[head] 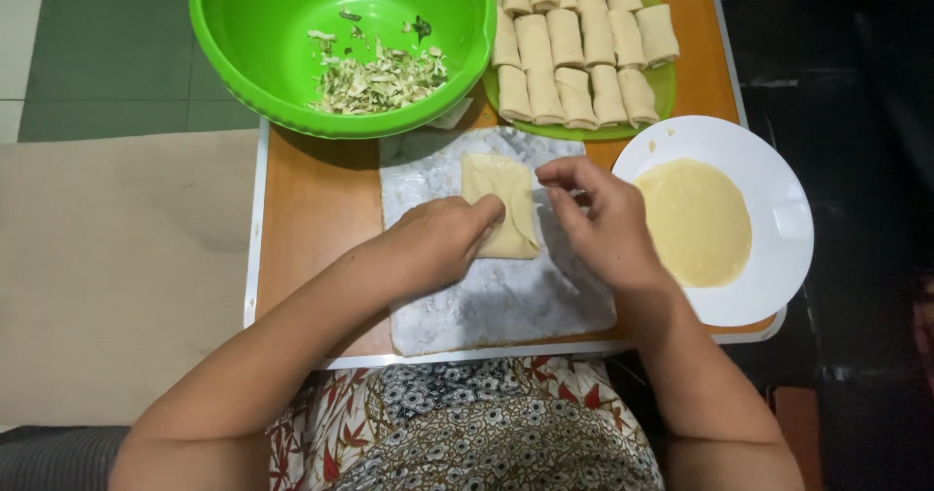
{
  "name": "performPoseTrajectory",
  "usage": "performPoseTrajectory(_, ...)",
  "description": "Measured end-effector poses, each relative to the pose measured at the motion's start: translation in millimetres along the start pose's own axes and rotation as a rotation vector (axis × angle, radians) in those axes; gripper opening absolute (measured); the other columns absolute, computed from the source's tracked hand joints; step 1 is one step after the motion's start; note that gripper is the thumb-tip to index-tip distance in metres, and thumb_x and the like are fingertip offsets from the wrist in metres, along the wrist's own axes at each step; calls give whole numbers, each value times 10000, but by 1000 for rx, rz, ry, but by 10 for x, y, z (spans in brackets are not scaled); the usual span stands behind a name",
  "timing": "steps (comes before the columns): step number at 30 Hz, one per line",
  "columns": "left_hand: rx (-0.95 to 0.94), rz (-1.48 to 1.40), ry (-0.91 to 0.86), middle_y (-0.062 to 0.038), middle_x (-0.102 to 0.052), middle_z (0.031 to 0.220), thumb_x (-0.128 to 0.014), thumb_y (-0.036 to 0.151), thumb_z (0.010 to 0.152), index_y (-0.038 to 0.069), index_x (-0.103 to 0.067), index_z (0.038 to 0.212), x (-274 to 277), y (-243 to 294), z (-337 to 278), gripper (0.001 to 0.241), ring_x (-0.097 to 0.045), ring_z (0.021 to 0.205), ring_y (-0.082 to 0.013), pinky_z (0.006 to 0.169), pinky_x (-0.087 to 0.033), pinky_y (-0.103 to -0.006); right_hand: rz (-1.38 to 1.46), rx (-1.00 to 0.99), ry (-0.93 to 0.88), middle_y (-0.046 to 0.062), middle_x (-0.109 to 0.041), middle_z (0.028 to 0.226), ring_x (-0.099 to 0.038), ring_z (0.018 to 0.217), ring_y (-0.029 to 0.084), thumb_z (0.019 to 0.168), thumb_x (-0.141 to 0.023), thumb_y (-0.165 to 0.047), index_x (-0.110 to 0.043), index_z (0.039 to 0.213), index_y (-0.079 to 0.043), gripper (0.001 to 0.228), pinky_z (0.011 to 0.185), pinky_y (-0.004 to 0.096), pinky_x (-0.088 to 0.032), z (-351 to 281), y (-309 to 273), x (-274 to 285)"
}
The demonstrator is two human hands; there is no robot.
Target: Rolling and sealing spring rolls with vegetable filling using dough wrappers.
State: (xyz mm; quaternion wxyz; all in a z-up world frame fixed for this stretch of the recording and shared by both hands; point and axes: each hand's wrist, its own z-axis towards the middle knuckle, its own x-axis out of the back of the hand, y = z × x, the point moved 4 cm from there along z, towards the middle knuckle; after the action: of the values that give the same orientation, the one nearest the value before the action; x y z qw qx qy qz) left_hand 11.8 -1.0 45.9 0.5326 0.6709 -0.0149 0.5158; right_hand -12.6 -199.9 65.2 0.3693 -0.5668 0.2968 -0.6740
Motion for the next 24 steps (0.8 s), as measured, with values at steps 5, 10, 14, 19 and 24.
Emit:
performPoseTrajectory(5, 67, -11, -69, -242, -662, 840, -587, 118, 921, 45, -587, 960, 48, -28, 115, 82, -639, 856, -461, 725, -497, -540, -477, -67, -277, 127, -757, 904, -722, 785, 290, 903, -698, -195, -716, 1059, -99, 184, 695, 406, -552, 112, -215, 60)
performPoseTrajectory(10, -24, -49, 10, -184, -704, 867, -638, 84, 881, 51, -697, 887, -9, -115, 65, 68, -661, 869, -408, 756, -530, -491, -672, -213, -428, 152, -742, 849, -702, 835, 366, 927, -715, -356, -745, 1008, -144, 228, 751, 469, -531, 123, -62, -30)
performPoseTrajectory(14, -176, -47, 110, -122, -735, 909, -700, 123, 867, 61, -754, 946, -1, -77, 10, 114, -662, 917, -354, 829, -535, -448, -529, -193, -418, 136, -743, 869, -708, 826, 349, 861, -719, -264, -708, 1032, -112, 229, 729, 458, -537, 30, -44, -47)
performPoseTrajectory(19, -240, -10, 86, -101, -717, 895, -737, 191, 888, 56, -749, 940, -31, 22, 8, 145, -650, 911, -330, 839, -524, -439, -461, -73, -278, 157, -740, 946, -700, 857, 362, 866, -690, -176, -704, 1055, -90, 207, 738, 455, -537, -105, 44, -77)
performPoseTrajectory(24, -315, 99, 102, -106, -669, 844, -765, 214, 859, 49, -709, 862, -36, 93, -37, 174, -616, 878, -338, 836, -508, -451, -280, -282, -87, 131, -732, 842, -714, 728, 224, 929, -664, -141, -698, 1115, -83, 198, 703, 346, -561, -166, 23, -70)
